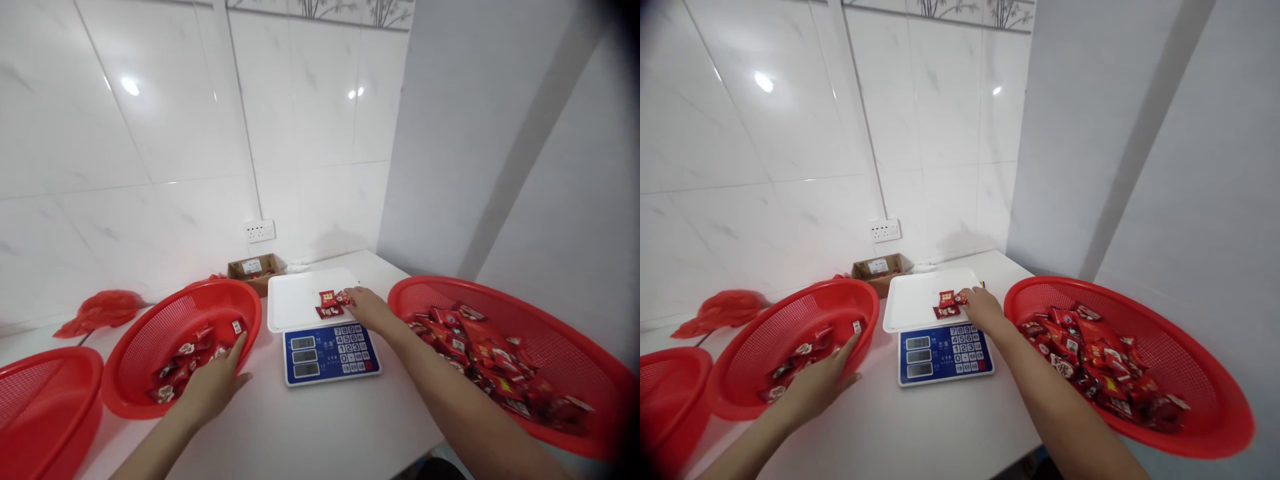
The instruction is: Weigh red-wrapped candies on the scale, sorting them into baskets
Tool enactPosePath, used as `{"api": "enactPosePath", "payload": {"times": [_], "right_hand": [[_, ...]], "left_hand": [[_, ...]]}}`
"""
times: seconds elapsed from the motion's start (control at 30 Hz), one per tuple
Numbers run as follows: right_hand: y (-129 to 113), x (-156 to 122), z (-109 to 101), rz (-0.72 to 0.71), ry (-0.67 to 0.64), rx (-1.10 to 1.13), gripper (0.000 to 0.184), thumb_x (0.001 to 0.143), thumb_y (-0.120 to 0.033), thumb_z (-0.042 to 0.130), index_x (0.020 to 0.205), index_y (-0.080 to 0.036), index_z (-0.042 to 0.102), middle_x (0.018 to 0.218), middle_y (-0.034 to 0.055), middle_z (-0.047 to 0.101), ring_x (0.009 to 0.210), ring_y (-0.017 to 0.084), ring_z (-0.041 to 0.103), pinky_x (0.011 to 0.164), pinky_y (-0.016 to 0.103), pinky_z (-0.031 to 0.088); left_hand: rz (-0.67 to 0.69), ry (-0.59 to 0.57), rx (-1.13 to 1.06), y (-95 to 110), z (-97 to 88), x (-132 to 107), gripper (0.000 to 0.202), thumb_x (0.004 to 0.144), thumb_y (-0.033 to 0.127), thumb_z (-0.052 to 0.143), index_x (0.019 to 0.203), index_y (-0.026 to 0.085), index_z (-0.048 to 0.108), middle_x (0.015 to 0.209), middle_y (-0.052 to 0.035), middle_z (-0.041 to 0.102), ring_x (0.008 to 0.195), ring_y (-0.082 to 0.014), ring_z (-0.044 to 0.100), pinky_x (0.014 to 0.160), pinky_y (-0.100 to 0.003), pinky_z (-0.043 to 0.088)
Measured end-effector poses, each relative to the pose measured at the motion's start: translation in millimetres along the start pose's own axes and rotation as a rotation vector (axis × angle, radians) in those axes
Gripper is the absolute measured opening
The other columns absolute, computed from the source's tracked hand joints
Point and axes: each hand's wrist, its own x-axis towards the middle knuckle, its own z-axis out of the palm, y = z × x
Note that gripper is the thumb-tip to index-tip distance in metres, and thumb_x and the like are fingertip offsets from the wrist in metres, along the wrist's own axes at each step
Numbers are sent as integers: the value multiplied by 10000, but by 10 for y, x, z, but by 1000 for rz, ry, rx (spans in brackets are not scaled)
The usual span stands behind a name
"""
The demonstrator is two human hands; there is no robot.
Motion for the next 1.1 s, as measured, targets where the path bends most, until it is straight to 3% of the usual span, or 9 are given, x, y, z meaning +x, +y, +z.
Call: {"api": "enactPosePath", "payload": {"times": [0.2, 0.33, 0.4, 0.47, 0.57, 0.63, 0.77, 0.9, 1.1], "right_hand": [[59, 204, -19, 75, -48, -38, 317, 799, -235, 461, 1077, -130, 570, 1024, 180, 621, 937, 302, 573, 726, 381, 420], [-307, 320, -191, 35, -6, 23, 366, 841, -301, 418, 1158, -149, 521, 1057, 151, 625, 970, 272, 568, 763, 354, 419], [-651, 365, -275, -93, 2, 117, 449, 869, -388, 380, 1283, -217, 406, 1158, 88, 598, 1030, 218, 551, 806, 309, 420], [-994, 389, -340, -351, 19, 269, 566, 868, -458, 370, 1383, -268, 232, 1336, 45, 463, 1165, 196, 460, 890, 309, 394], [-1247, 406, -371, -570, -14, 260, 600, 869, -487, 340, 1405, -277, 171, 1450, 10, 284, 1291, 174, 293, 1006, 319, 301], [-1164, 428, -331, -444, -74, 96, 588, 865, -479, 347, 1396, -264, 217, 1432, 32, 320, 1283, 191, 306, 1003, 333, 304], [-682, 496, -135, -166, -184, -84, 530, 784, -401, 504, 1258, -167, 477, 1201, 172, 549, 1053, 314, 533, 817, 429, 433], [-403, 569, 66, -120, -216, -118, 351, 742, -305, 556, 1070, -205, 628, 1081, 111, 622, 961, 263, 579, 758, 333, 449], [-411, 705, 204, -89, -114, -99, 347, 714, -121, 516, 1026, -187, 652, 1124, 109, 571, 917, 192, 580, 742, 235, 421]], "left_hand": [[8, 9, 57, -27, 61, -116, 504, 860, 282, 372, 1355, 217, 305, 1192, -166, 574, 976, -320, 608, 689, -410, 496], [11, -5, 63, -38, 80, -105, 453, 880, 255, 319, 1333, 231, 324, 1090, -138, 637, 866, -281, 652, 649, -358, 490], [15, -9, 68, -29, 83, -93, 446, 885, 250, 303, 1330, 233, 320, 1032, -124, 660, 817, -269, 662, 629, -341, 483], [30, 2, 67, -21, 83, -84, 444, 888, 255, 296, 1330, 232, 314, 1001, -121, 668, 790, -261, 666, 622, -333, 478], [44, 2, 61, -14, 73, -78, 444, 890, 263, 299, 1332, 221, 312, 985, -125, 672, 804, -268, 664, 628, -340, 477], [34, -19, 54, -6, 59, -76, 448, 891, 265, 302, 1336, 210, 311, 964, -128, 676, 830, -276, 660, 642, -348, 476], [19, -48, 58, 17, 38, -61, 464, 887, 214, 278, 1350, 191, 293, 911, -129, 681, 812, -278, 658, 646, -363, 473], [42, -45, 70, 35, 46, -25, 489, 861, 158, 276, 1349, 153, 295, 896, -148, 679, 781, -289, 656, 636, -392, 474], [35, -17, 39, 73, 95, 1, 482, 855, 154, 264, 1334, 146, 318, 873, -164, 673, 762, -308, 656, 623, -412, 472]]}}
